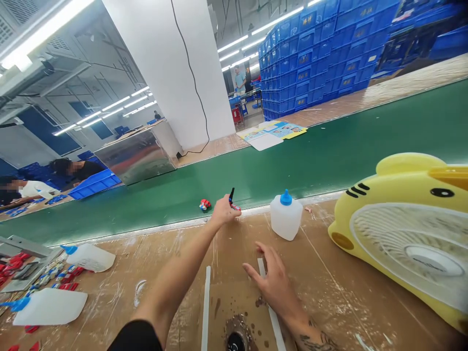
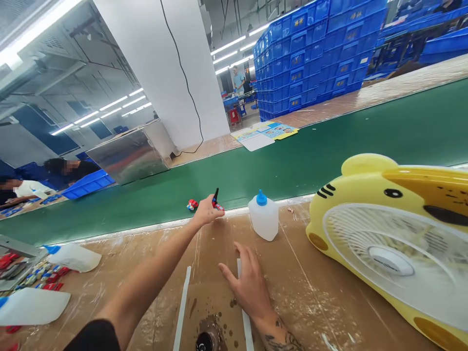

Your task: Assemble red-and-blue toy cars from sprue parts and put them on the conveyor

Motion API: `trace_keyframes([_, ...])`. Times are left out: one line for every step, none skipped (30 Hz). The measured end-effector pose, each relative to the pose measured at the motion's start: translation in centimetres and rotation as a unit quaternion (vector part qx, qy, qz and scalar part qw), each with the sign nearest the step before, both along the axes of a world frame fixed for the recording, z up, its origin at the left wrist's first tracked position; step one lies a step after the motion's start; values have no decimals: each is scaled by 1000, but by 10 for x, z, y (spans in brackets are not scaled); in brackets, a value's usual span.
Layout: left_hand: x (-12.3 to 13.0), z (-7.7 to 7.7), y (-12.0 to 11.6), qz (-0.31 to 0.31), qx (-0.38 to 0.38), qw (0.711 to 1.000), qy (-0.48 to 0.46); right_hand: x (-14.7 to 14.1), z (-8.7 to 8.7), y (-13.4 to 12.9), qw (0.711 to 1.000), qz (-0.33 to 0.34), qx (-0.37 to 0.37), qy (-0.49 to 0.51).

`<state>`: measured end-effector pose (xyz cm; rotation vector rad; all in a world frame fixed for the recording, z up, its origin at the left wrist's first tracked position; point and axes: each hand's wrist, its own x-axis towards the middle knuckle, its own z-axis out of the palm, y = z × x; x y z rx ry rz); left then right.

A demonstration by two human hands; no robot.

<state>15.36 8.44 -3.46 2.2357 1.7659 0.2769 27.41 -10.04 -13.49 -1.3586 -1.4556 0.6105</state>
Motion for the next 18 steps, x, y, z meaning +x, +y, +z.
trace_keyframes([2,3,21,4,-16,999,27,1,-1,1,1000,8,-2,4])
trace_keyframes([5,6,40,6,-36,998,54,2,-2,1,1000,15,-3,7])
trace_keyframes([8,8,55,6,-60,995,77,3,-1,1,1000,19,-5,11])
trace_keyframes([13,9,68,5,-84,992,98,4,-1,1,1000,20,-6,14])
trace_keyframes([17,10,78,3,-108,987,116,6,0,1,1000,20,-6,18])
trace_keyframes([22,11,86,1,-130,983,130,7,1,1,999,24,-7,21])
trace_keyframes([26,10,91,-1,-148,979,142,8,2,1,999,30,-10,22])
trace_keyframes([30,10,95,-2,-162,975,150,8,3,1,999,36,-11,24])
trace_keyframes([32,9,96,-3,-171,973,153,8,3,2,999,40,-12,27])
trace_keyframes([33,9,95,-4,-173,973,151,8,3,2,999,42,-13,32])
trace_keyframes([33,8,92,-5,-169,975,144,7,2,2,998,38,-12,40])
trace_keyframes([30,9,88,-8,-159,979,130,5,0,2,998,31,-10,51])
trace_keyframes([26,9,80,-12,-143,983,111,4,-2,3,998,22,-8,62])
trace_keyframes([18,11,70,-18,-122,988,88,2,-6,3,997,13,-7,72])
trace_keyframes([7,13,57,-25,-98,993,63,0,-9,3,997,4,-7,79])
trace_keyframes([-10,14,41,-34,-73,996,39,-1,-13,3,997,-7,-6,82])
trace_keyframes([-33,15,21,-43,-49,998,15,-2,-17,2,996,-20,-5,82])
trace_keyframes([-63,15,-3,-51,-25,998,-5,-3,-20,1,997,-33,-4,75])
